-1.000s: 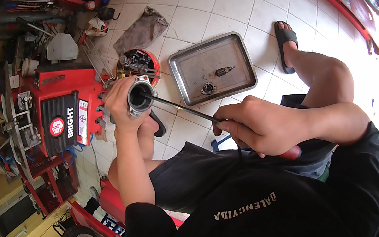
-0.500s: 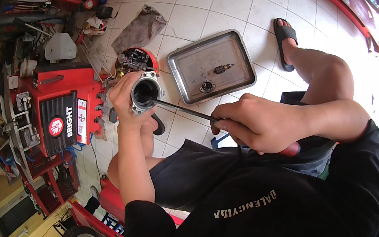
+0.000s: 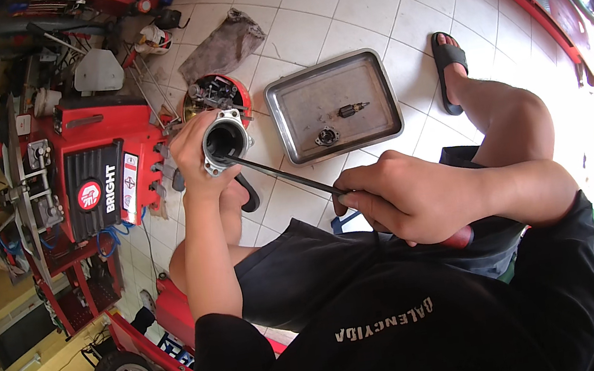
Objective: The person uses a screwdriver to pry and remove a small internal component from a cylindrical metal part. They then place the removed piece into a metal tray and insert a new component into the cylinder, adjusting it by hand.
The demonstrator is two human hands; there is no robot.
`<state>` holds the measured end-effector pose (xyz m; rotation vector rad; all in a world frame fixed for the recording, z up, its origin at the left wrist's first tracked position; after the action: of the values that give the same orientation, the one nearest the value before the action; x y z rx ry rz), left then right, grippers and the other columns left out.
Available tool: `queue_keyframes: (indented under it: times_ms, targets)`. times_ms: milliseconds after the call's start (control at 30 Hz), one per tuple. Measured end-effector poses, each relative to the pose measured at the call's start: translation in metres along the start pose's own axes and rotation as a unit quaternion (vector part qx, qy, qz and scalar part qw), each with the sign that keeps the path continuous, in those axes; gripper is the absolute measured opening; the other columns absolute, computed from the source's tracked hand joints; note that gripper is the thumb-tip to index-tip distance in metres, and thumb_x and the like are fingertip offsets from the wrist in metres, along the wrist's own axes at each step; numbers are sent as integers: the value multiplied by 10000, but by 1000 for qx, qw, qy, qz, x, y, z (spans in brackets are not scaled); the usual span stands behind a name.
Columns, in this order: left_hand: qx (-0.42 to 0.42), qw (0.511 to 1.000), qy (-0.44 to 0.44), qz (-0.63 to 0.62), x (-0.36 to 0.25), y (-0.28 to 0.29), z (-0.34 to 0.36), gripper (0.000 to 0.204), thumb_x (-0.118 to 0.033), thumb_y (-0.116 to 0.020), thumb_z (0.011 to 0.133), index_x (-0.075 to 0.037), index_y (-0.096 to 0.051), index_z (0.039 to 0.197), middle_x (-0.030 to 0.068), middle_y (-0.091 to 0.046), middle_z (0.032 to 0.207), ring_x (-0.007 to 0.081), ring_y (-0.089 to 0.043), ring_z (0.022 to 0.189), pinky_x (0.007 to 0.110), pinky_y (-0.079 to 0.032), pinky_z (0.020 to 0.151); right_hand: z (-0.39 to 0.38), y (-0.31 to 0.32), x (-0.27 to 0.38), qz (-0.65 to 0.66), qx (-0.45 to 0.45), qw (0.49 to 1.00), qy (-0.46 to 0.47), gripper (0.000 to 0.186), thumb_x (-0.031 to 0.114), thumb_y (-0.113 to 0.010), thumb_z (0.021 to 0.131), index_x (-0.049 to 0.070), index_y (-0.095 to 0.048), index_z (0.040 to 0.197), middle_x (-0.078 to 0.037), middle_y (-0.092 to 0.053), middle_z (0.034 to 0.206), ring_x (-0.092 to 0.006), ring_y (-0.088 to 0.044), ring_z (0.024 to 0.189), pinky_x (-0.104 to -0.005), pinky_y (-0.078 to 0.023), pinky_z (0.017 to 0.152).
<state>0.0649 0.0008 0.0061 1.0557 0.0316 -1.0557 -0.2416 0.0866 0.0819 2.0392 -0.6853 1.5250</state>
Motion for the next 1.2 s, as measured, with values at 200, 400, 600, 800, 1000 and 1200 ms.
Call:
queue_keyframes:
  times_ms: [200, 400, 600, 800, 1000, 1200]
  targets:
    - [14, 1000, 7, -15, -4, 0, 0, 506, -153, -855, 581, 50, -695, 1016, 160, -726, 918, 289, -727, 796, 350, -571, 765, 2, 1, -2, 17, -7, 1000, -3, 190, 49, -529, 993, -87, -655, 949, -285, -689, 842, -458, -687, 881, -480, -539, 813]
    - [19, 1000, 0, -21, -5, 0, 2, 509, -152, -826, 562, 60, -693, 1005, 174, -723, 925, 309, -724, 819, 373, -571, 796, 3, 3, -4, 13, -10, 1000, 7, 204, 50, -525, 994, -93, -656, 931, -289, -689, 834, -462, -689, 873, -483, -543, 805]
    - [18, 1000, 6, -17, -4, -1, -2, 571, -272, -825, 580, 59, -700, 1028, 194, -728, 935, 358, -729, 837, 408, -569, 810, 3, 3, -3, 17, -9, 1000, -3, 208, 54, -528, 994, -97, -657, 932, -295, -688, 832, -467, -689, 868, -483, -547, 802]
    - [20, 999, 16, -30, -5, -2, -2, 613, -362, -830, 619, 63, -701, 1042, 205, -730, 938, 381, -733, 846, 428, -570, 824, 4, 3, -3, 16, -6, 1000, -8, 214, 61, -527, 1000, -96, -656, 933, -297, -681, 816, -470, -687, 864, -486, -541, 794]
    - [3, 999, -16, -30, -11, -4, 7, 426, -131, -834, 603, 50, -697, 963, 160, -718, 896, 312, -719, 799, 377, -570, 773, 5, -6, -6, 8, 7, 1000, -14, 200, 59, -536, 998, -90, -654, 932, -294, -677, 807, -470, -686, 866, -491, -536, 788]
    - [13, 999, 13, -43, -8, -3, 0, 590, -363, -838, 645, 65, -699, 1027, 198, -725, 938, 360, -732, 851, 414, -573, 817, 7, -8, -15, -13, 4, 998, 55, 205, 63, -481, 1046, -74, -624, 1099, -151, -635, 603, -250, -662, 489, -362, -532, 506]
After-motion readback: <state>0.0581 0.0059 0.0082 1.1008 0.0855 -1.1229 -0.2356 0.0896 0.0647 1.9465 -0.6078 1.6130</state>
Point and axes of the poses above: each hand's wrist, its own z-axis towards the middle knuckle, its own y-axis out of the back of the hand, x = y × z, the point moved 2 cm from there along z, towards the middle knuckle
